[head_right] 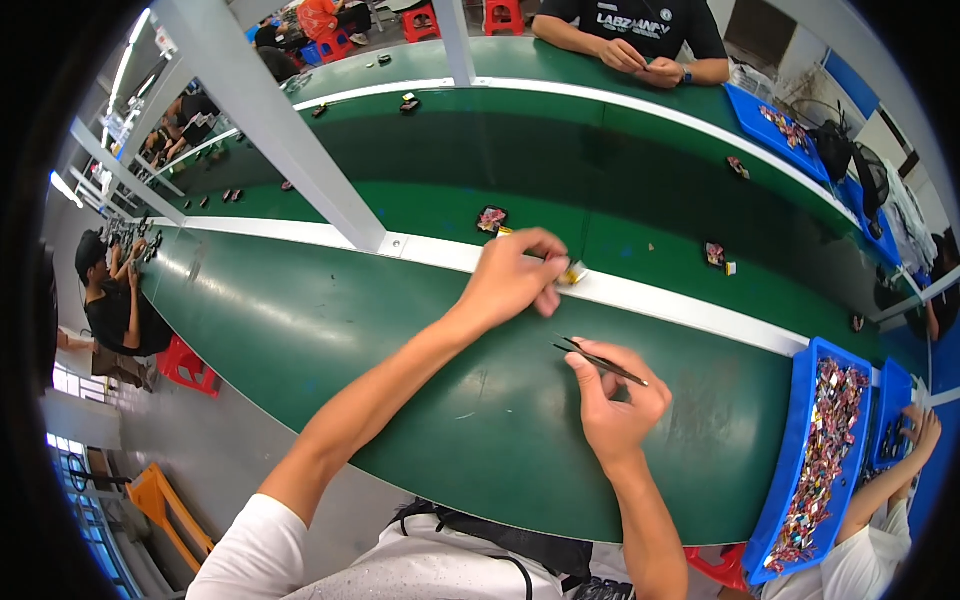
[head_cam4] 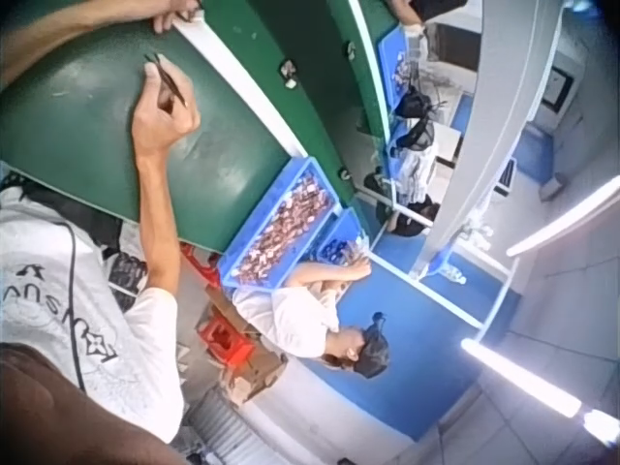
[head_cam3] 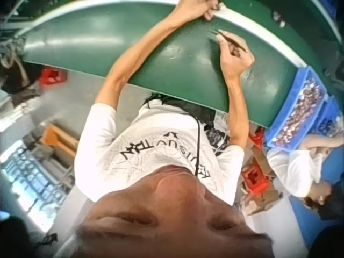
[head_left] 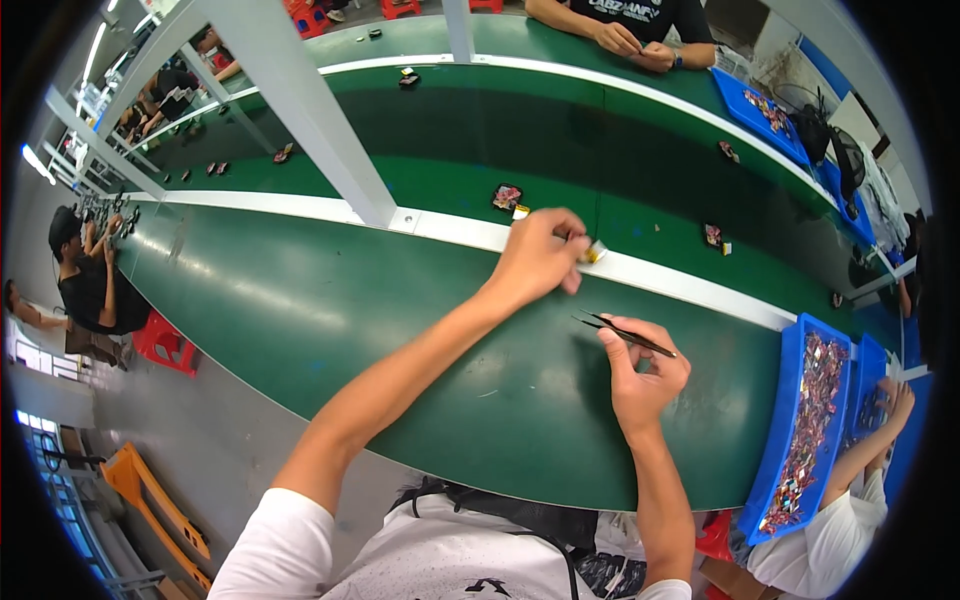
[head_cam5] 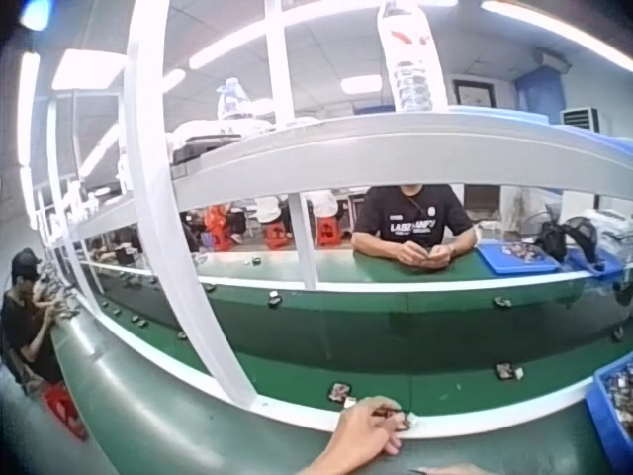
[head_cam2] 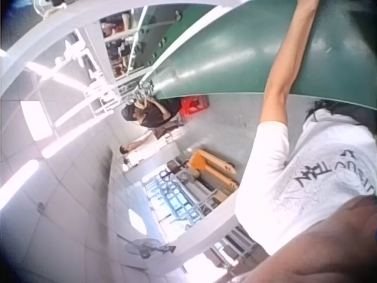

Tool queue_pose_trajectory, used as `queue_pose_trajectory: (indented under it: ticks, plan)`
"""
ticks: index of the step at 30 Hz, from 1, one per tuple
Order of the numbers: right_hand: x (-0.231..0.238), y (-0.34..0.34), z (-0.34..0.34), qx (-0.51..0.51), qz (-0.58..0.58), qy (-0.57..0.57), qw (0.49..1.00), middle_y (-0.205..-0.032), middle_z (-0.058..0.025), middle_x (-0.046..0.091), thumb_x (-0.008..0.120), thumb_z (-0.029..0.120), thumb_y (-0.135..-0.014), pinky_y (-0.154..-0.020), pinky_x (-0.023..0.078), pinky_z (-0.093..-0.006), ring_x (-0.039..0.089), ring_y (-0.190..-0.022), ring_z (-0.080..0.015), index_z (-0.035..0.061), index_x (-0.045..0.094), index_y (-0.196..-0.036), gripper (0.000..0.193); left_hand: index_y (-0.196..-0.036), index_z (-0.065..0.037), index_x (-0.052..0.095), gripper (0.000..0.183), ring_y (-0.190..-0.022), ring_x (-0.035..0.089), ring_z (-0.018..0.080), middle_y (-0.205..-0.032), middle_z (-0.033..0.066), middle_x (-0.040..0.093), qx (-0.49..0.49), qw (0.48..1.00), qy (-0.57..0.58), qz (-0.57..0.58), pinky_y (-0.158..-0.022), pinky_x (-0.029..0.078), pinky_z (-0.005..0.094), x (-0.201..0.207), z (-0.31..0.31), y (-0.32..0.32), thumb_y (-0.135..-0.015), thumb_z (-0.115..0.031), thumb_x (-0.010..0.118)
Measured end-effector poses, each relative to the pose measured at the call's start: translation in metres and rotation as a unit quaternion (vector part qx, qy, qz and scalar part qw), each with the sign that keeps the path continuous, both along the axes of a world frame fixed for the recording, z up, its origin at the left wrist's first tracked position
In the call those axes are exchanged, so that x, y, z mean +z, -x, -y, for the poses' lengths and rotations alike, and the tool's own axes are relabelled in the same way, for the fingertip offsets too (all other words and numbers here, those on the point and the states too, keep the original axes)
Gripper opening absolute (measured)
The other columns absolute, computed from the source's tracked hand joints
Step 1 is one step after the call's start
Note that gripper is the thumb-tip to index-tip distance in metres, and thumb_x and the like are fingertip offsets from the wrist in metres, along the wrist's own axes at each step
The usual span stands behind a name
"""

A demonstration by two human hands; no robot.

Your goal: Assembling small electronic components onto a circuit board using tweezers.

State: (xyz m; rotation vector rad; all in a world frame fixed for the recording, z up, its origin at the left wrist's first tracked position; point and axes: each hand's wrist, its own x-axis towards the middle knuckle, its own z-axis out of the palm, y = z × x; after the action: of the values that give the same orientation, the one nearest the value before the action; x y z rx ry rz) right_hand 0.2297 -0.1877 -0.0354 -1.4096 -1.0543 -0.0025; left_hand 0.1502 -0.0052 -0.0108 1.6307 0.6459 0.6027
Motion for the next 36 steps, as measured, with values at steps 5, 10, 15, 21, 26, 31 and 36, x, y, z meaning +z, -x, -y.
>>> queue_pose_trajectory:
  ticks: [5,10,15,21,26,31,36]
  plan:
    - [-0.006,0.011,-0.013,0.016,-0.008,0.004,1.000,-0.087,-0.0080,0.076,0.083,-0.001,-0.078,-0.045,0.031,-0.0203,0.040,-0.047,-0.0038,-0.0008,0.075,-0.089,0.014,-0.094,0.006,0.068,0.018,-0.081,0.071,0.0374,-0.094,0.0222,0.063,0.095,0.933,-0.338,-0.082,-0.071,0.058,0.0472,-0.042,-0.075,-0.040,-0.086,-0.008,0.075]
    - [-0.006,0.001,-0.004,-0.010,-0.011,0.003,1.000,-0.084,-0.0058,0.076,0.083,0.000,-0.078,-0.044,0.030,-0.0210,0.039,-0.046,-0.0037,-0.0001,0.075,-0.089,0.014,-0.095,-0.005,0.075,0.022,-0.099,0.067,0.0345,-0.101,0.0148,0.070,0.156,0.870,-0.419,-0.208,-0.082,0.055,0.0428,-0.008,-0.087,-0.025,-0.081,-0.022,0.079]
    - [-0.006,0.007,-0.006,0.021,0.003,-0.002,1.000,-0.076,-0.0040,0.073,0.085,0.003,-0.077,-0.042,0.029,-0.0219,0.038,-0.043,-0.0040,0.0018,0.076,-0.089,0.015,-0.096,-0.007,0.077,0.018,-0.076,0.074,0.0244,-0.090,0.0079,0.076,0.053,0.881,-0.365,-0.296,-0.075,0.057,0.0374,0.009,-0.131,0.022,-0.078,-0.012,0.077]
    - [-0.007,0.007,-0.007,0.012,0.027,-0.003,1.000,-0.072,-0.0038,0.071,0.085,0.003,-0.076,-0.042,0.028,-0.0224,0.037,-0.043,-0.0043,0.0019,0.076,-0.089,0.016,-0.085,-0.004,0.074,0.009,-0.069,0.073,0.0208,-0.077,0.0075,0.075,0.070,0.902,-0.301,-0.301,-0.071,0.055,0.0341,0.001,-0.139,0.031,-0.081,-0.012,0.076]
    - [-0.007,0.005,-0.005,0.013,0.024,0.010,1.000,-0.072,-0.0045,0.071,0.085,0.003,-0.075,-0.042,0.028,-0.0226,0.037,-0.043,-0.0044,0.0015,0.076,-0.089,0.016,-0.081,-0.003,0.071,0.010,-0.070,0.073,0.0212,-0.072,0.0099,0.074,0.108,0.875,-0.311,-0.357,-0.069,0.055,0.0320,-0.001,-0.141,0.039,-0.081,-0.010,0.078]
    - [-0.006,0.009,-0.007,0.021,0.025,0.011,0.999,-0.071,-0.0042,0.071,0.085,0.004,-0.075,-0.042,0.028,-0.0226,0.037,-0.043,-0.0044,0.0016,0.076,-0.089,0.017,-0.079,0.000,0.068,0.022,-0.073,0.072,0.0216,-0.074,0.0130,0.072,0.116,0.924,-0.227,-0.285,-0.069,0.054,0.0330,-0.009,-0.150,0.059,-0.082,-0.018,0.081]
    - [-0.006,0.009,-0.007,0.026,0.034,0.013,0.999,-0.070,-0.0039,0.071,0.085,0.005,-0.076,-0.042,0.028,-0.0226,0.037,-0.043,-0.0045,0.0018,0.076,-0.089,0.016,-0.075,-0.002,0.064,0.034,-0.077,0.071,0.0245,-0.077,0.0137,0.071,0.171,0.897,-0.265,-0.311,-0.070,0.054,0.0361,-0.007,-0.139,0.062,-0.082,-0.028,0.083]
